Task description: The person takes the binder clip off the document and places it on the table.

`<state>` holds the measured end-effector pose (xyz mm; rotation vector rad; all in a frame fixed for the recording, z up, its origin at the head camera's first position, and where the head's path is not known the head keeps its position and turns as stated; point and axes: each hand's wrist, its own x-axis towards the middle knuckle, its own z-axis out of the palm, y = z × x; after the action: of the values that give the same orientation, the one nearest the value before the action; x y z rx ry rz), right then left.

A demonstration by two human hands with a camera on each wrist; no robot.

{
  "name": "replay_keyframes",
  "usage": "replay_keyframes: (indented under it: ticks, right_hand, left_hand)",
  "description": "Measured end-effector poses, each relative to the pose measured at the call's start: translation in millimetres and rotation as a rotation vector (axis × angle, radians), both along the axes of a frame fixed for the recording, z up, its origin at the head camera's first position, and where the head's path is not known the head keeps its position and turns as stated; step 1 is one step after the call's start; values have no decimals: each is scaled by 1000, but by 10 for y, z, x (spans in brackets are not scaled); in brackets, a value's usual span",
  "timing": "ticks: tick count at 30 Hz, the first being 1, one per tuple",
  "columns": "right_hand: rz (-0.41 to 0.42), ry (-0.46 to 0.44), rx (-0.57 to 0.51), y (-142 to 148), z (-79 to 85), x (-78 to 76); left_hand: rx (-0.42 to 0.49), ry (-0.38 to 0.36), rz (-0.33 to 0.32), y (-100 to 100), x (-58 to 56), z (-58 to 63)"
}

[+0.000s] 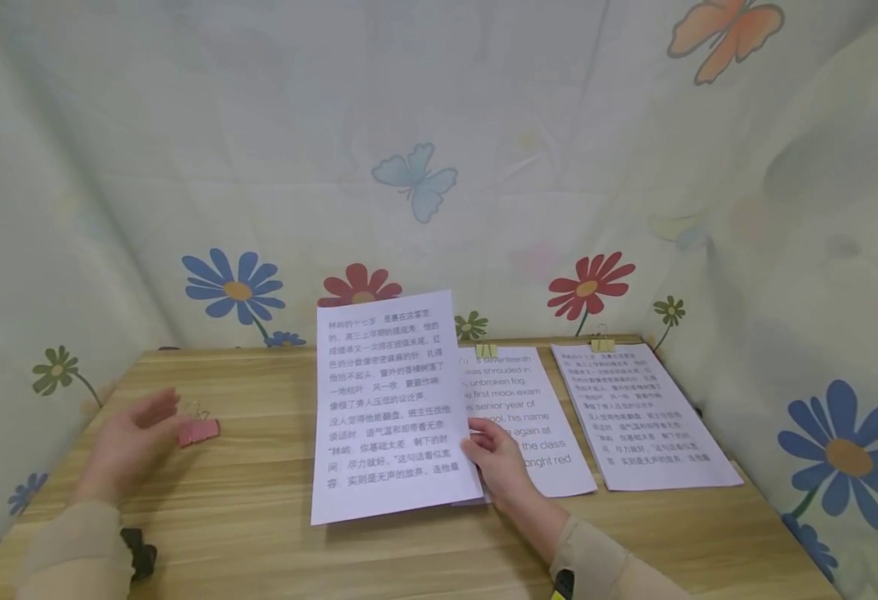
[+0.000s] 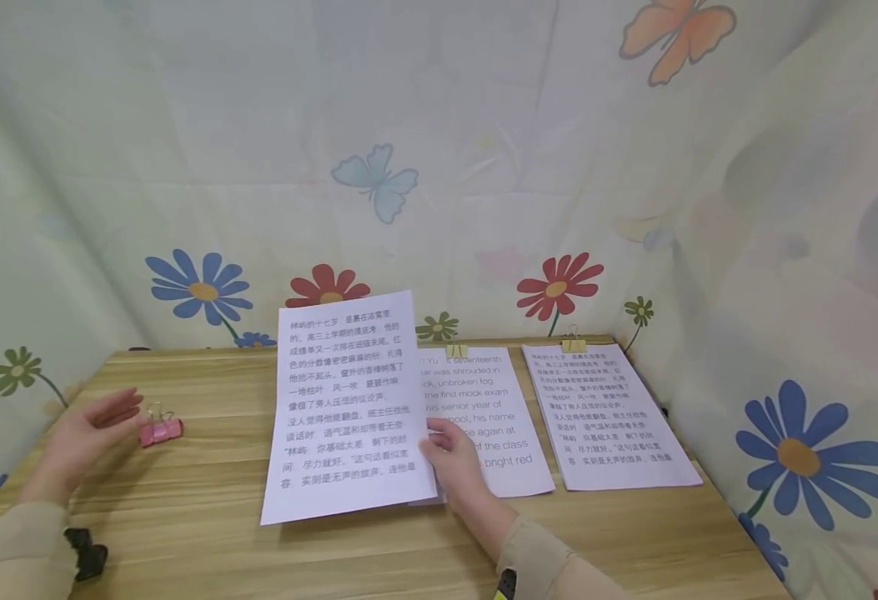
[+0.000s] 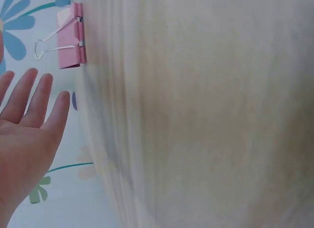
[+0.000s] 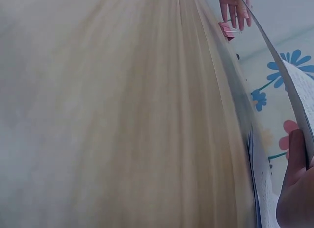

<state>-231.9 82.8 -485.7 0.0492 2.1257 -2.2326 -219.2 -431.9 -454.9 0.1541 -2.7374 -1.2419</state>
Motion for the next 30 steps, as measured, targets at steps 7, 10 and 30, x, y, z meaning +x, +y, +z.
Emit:
replay_keyframes:
  ticks: [7, 10, 30]
  right_hand:
    - [46, -8, 21, -137, 45, 27]
    - [61, -15, 27, -203, 54, 36]
    - [69, -132, 68, -458, 64, 32]
  left_hand:
    - [-2, 75, 5, 69, -18, 57]
    - [5, 83, 11, 95, -27, 78]
    - [8, 240, -90, 577, -11, 319]
